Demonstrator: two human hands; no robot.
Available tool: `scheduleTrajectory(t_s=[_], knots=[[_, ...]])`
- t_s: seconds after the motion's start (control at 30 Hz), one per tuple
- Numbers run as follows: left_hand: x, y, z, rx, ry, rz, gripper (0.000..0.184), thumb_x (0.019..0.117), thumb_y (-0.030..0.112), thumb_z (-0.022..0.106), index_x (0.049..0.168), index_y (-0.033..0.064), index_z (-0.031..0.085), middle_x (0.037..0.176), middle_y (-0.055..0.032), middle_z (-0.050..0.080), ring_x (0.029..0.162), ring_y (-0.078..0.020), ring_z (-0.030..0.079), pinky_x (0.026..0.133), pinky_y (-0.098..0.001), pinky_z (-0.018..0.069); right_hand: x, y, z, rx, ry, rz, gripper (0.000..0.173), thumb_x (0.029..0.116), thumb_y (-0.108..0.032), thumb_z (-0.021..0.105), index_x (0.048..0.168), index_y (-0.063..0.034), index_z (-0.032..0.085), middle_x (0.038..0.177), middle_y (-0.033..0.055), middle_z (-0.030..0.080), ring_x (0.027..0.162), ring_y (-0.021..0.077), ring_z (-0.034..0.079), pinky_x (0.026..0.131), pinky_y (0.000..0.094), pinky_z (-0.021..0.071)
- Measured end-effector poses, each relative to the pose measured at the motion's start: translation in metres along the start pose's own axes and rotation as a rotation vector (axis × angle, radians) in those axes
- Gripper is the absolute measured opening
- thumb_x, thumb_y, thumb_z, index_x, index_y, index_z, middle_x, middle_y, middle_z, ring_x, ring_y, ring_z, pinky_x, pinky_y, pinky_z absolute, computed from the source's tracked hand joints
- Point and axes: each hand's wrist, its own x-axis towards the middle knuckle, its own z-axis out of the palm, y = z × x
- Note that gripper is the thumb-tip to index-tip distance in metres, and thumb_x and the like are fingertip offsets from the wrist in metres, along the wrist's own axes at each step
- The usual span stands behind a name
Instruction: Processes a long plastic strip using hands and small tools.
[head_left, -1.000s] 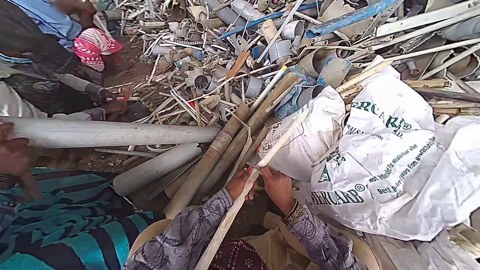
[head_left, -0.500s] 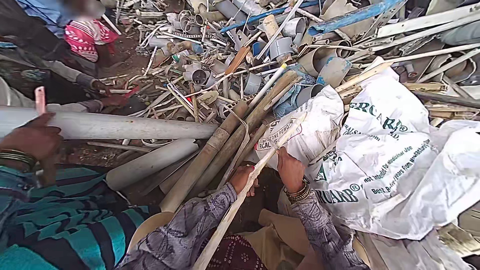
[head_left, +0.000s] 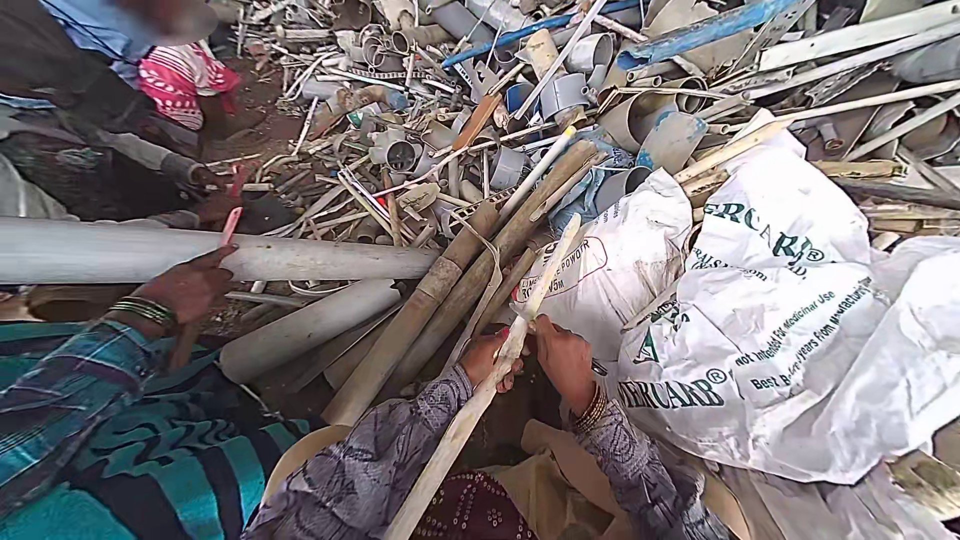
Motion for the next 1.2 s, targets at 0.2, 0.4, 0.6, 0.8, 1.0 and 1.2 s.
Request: scheduleTrajectory(t_s=[0.2,0.4,0.6,0.8,1.0,1.2], knots=[[-0.009,-0.003,0.006,-0.024,-0.084,-0.025,0.057,0.1133,0.03,0.009,0.104,-0.0005,0.055,0.057,0.002,0.053,0.041,-0.0046,0.05,0.042,-0.0167,0.0443,0.027,0.026,-0.007,0.032,-0.116,0.236,0.033,0.106,-0.017,0.046,0.107,0.0047,0.07,0.07,0.0241,0.067,0.069,0.0471,0.07,0.058,0.058,0.0499],[-0.023,0.005,0.004,0.117,0.055,0.004,0.049,0.1139,0.029,0.016,0.106,-0.0001,0.055,0.058,0.0021,0.052,0.041,-0.0053,0.05,0.042,-0.0185,0.0454,0.008,0.008,-0.003,0.056,0.034,0.054,0.028,0.0984,-0.013,0.051,0.092,0.0034,0.072,0.057,0.018,0.061,0.052,0.0399,0.065,0.043,0.0502,0.0444],[-0.026,0.007,0.004,0.141,0.062,0.008,0.05,0.114,0.029,0.016,0.107,-0.001,0.055,0.058,0.0017,0.052,0.041,-0.0057,0.05,0.043,-0.0189,0.0458,0.017,0.011,-0.005,0.084,-0.036,0.148,0.031,0.1028,-0.015,0.048,0.1,0.0048,0.071,0.061,0.0199,0.062,0.058,0.0423,0.067,0.05,0.0532,0.0471],[-0.027,0.003,0.006,0.133,0.036,0.037,0.048,0.1139,0.027,0.016,0.108,-0.0004,0.054,0.058,0.0025,0.053,0.041,-0.0046,0.05,0.042,-0.018,0.046,0.017,0.01,-0.004,0.065,0.028,0.134,0.03,0.1012,-0.013,0.049,0.098,0.0054,0.073,0.062,0.0201,0.064,0.057,0.0422,0.067,0.048,0.0525,0.047],[-0.021,-0.003,0.001,0.002,-0.042,0.054,0.052,0.1132,0.027,0.01,0.105,0.001,0.054,0.057,0.0032,0.054,0.04,-0.0026,0.049,0.04,-0.0151,0.043,0.004,0.002,-0.003,0.113,0.093,0.009,0.027,0.0965,-0.012,0.051,0.089,0.0042,0.071,0.054,0.016,0.058,0.047,0.0364,0.063,0.041,0.0473,0.0436],[-0.024,-0.006,0.006,-0.123,-0.18,0.117,0.055,0.1114,0.024,0.005,0.104,0.0035,0.056,0.056,0.0058,0.055,0.039,0.0,0.049,0.039,-0.0128,0.0421,0.036,0.032,-0.024,0.073,-0.152,0.294,0.034,0.1073,-0.018,0.044,0.109,0.0046,0.07,0.077,0.0267,0.069,0.078,0.0491,0.07,0.064,0.0606,0.0491]])
